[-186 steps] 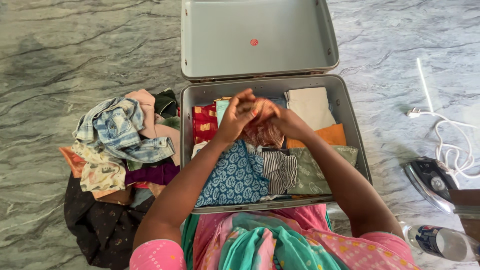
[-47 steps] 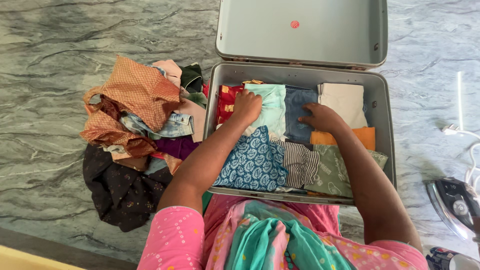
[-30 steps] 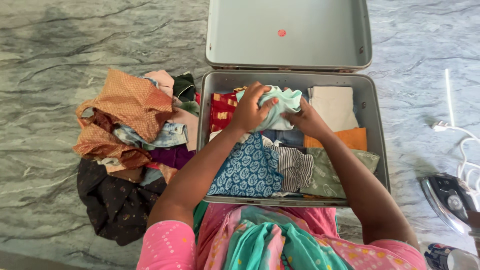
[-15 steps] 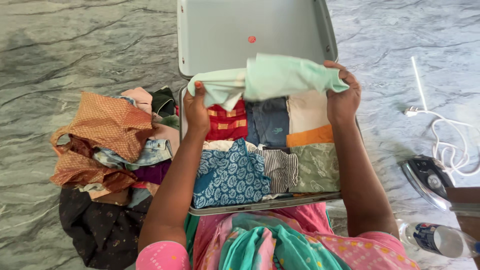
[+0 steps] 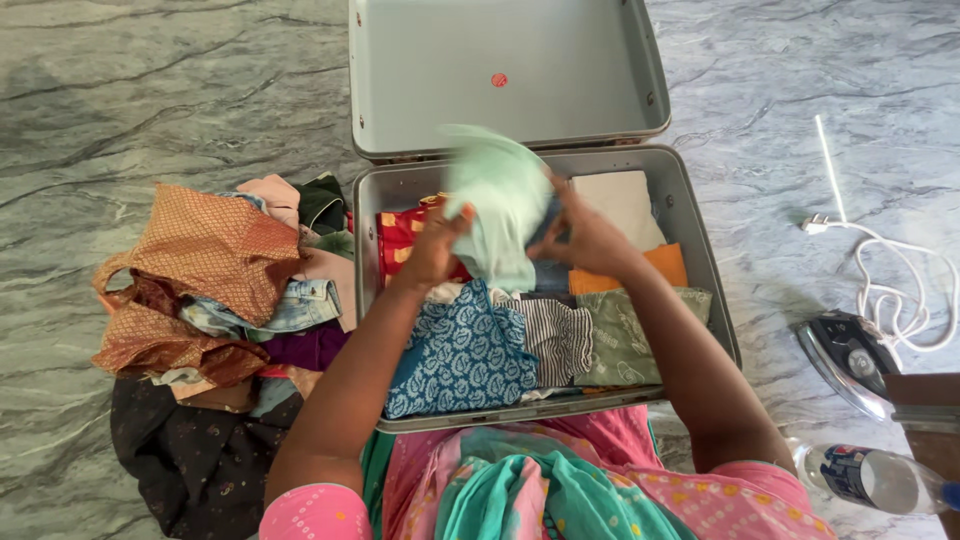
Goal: The person removes folded clothes from an open suitcase and places them on the floor beside it. They handle various garments including shirts, pants, and patterned fabrics one by one, stacking them into a growing pile until the suitcase is nearly empty.
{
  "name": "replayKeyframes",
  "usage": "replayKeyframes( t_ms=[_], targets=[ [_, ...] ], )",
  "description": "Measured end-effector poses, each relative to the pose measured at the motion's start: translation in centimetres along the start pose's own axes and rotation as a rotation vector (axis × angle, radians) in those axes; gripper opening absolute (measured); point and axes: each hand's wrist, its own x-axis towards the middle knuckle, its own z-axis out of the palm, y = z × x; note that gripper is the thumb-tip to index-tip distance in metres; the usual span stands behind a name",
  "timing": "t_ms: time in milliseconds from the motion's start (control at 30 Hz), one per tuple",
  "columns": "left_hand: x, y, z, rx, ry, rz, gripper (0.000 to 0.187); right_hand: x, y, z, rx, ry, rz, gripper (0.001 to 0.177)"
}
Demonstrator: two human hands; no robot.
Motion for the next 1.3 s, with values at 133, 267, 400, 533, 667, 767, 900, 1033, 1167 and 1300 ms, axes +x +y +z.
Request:
replayKeyframes(
  t_ms=[133,267,400,533,667,767,900,1033,1167,1300],
  targets=[
    [-0.8,-1.2,2.5,-0.259,-0.289,-0.312,0.043,-0.2,-1.4,2.2,-0.074,-0.289,0.073,0.056],
    [-0.3,-0.9,2.3,-0.235,-0.288,-0.355,0.044,-0.4,0.6,3.0,-0.063,-0.340,0.141,0.051],
    [0.4,-0.3,2.0,-0.301,-0.139,-0.244,0.036,-0.8,4.1,1.9,0.173,-0.177,0.299,0.047],
    [1.1,2.5,1.2,-0.388,0.226,-0.062,0.040,-0.8,5.1,-2.0,0.563,0.334,0.523,0.043],
    [0.9,5.0,0.0,-0.332,0.192,0.250,0.085,-1.9,3.1,-4.9,1.190,0.370,0.040,0.035],
    [1.6,5.1,-0.3,-0.146,0.301,0.185,0.093,-1.6,1.7,-5.1,1.295,0.412,-0.060,0.034],
    [1.7,2.3,2.1,0.324,0.048,-0.217,0.100,-1.5,0.2,-4.8,1.341,0.347,-0.064,0.039],
    [-0.2,-1.4,6.0,0.755,-0.229,-0.007,0.126,-2.0,-1.4,-3.9,1.321,0.179,-0.105,0.044],
    [-0.8,-3.3,7.1,0.858,-0.125,-0.050,0.107,-2.1,-1.8,-3.0,1.210,0.064,-0.072,0.047],
    [0.2,-2.9,5.3,0.603,-0.114,-0.213,0.057,-0.7,0.4,-3.4,0.687,0.239,0.223,0.045]
  ],
)
